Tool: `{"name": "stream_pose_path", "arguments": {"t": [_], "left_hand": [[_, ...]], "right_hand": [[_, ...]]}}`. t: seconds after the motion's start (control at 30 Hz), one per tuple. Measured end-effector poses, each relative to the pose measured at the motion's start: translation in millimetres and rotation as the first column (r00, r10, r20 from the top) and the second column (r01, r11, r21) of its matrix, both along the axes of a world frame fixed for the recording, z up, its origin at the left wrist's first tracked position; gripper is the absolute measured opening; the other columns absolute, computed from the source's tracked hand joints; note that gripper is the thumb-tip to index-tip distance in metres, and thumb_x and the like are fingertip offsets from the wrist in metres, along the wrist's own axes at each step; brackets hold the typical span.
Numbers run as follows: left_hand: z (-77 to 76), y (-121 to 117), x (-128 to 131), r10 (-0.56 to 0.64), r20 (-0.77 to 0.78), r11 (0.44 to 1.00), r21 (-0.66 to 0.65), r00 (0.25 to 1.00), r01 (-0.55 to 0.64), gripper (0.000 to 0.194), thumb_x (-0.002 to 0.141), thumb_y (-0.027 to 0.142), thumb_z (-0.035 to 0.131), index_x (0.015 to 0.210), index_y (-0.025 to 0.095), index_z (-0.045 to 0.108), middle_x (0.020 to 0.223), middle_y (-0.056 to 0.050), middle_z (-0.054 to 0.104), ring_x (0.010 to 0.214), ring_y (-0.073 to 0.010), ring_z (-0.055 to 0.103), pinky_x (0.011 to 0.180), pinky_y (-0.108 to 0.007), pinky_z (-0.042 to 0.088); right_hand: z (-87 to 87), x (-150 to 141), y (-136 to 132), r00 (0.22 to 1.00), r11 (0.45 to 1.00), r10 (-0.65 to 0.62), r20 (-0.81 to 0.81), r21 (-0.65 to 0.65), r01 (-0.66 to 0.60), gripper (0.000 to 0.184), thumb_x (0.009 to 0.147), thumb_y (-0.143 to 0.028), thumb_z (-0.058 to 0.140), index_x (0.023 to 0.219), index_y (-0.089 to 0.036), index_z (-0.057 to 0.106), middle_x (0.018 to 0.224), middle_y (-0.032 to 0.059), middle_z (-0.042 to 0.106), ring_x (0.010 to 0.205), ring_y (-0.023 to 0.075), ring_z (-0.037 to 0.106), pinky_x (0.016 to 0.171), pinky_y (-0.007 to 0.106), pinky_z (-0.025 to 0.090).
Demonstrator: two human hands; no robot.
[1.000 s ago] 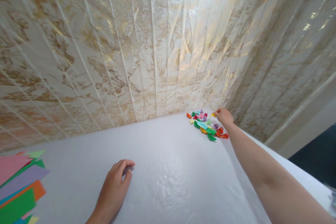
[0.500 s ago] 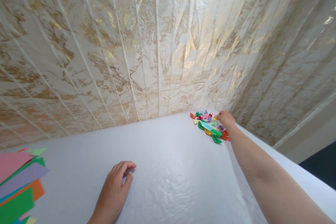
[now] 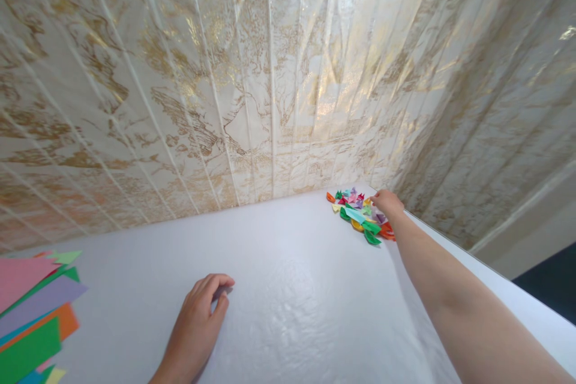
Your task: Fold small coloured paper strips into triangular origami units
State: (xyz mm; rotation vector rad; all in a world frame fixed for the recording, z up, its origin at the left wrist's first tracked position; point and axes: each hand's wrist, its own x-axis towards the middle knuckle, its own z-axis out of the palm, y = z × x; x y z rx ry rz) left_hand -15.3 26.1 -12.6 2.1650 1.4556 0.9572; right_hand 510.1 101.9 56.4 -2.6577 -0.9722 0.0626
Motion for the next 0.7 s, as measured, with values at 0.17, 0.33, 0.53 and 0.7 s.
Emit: {"name": "stream_pose_path", "arguments": {"t": [0.17, 0.33, 0.53, 0.7], "left_hand": [[-0.4, 0.9, 0.3, -0.008, 0.008, 1.0, -0.02, 1.0, 0.008, 0.021, 0.08, 0.02, 0.045, 0.089, 0.024, 0.063, 0.094, -0.002, 0.068, 0.093, -0.0223, 0.063, 0.085, -0.04, 0.051], [1.3, -1.0, 4.0, -0.03, 0.019, 0.999, -0.039, 0.999, 0.031, 0.02, 0.08, 0.016, 0.044, 0.089, 0.023, 0.061, 0.094, -0.003, 0.067, 0.094, -0.022, 0.06, 0.086, -0.039, 0.049], [9.9, -8.9, 11.2, -0.011, 0.025, 0.999, -0.039, 1.0, 0.012, 0.023, 0.077, 0.008, 0.044, 0.088, 0.022, 0.06, 0.092, -0.003, 0.065, 0.094, -0.0203, 0.058, 0.087, -0.036, 0.046], [12.4, -11.2, 13.1, 0.02, 0.01, 0.999, -0.034, 1.0, -0.019, 0.024, 0.076, 0.004, 0.046, 0.087, 0.022, 0.059, 0.093, -0.002, 0.066, 0.095, -0.019, 0.057, 0.089, -0.035, 0.044]], "right_hand": [[30.6, -13.2, -10.7, 0.998, 0.99, 0.015, 0.055, 0.138, -0.023, 0.02, 0.085, -0.027, 0.054, 0.089, -0.015, 0.069, 0.098, 0.0156, 0.07, 0.095, 0.0285, 0.064, 0.073, 0.035, 0.048], [70.8, -88.2, -22.6, 0.95, 0.884, 0.265, 0.163, 0.352, -0.307, 0.027, 0.094, -0.033, 0.041, 0.092, -0.018, 0.065, 0.094, 0.0075, 0.07, 0.087, 0.0184, 0.064, 0.073, 0.026, 0.046], [107.9, -255.6, -122.4, 0.398, 0.049, 0.803, 0.445, 0.616, -0.786, 0.017, 0.094, -0.034, 0.052, 0.087, -0.022, 0.063, 0.071, 0.0006, 0.064, 0.066, 0.0148, 0.062, 0.065, 0.027, 0.05], [105.4, -310.3, -206.7, -0.024, -0.334, 0.832, 0.554, 0.467, -0.819, 0.013, 0.093, -0.031, 0.055, 0.083, -0.029, 0.063, 0.061, -0.0046, 0.062, 0.061, 0.0136, 0.062, 0.081, 0.03, 0.056]]}}
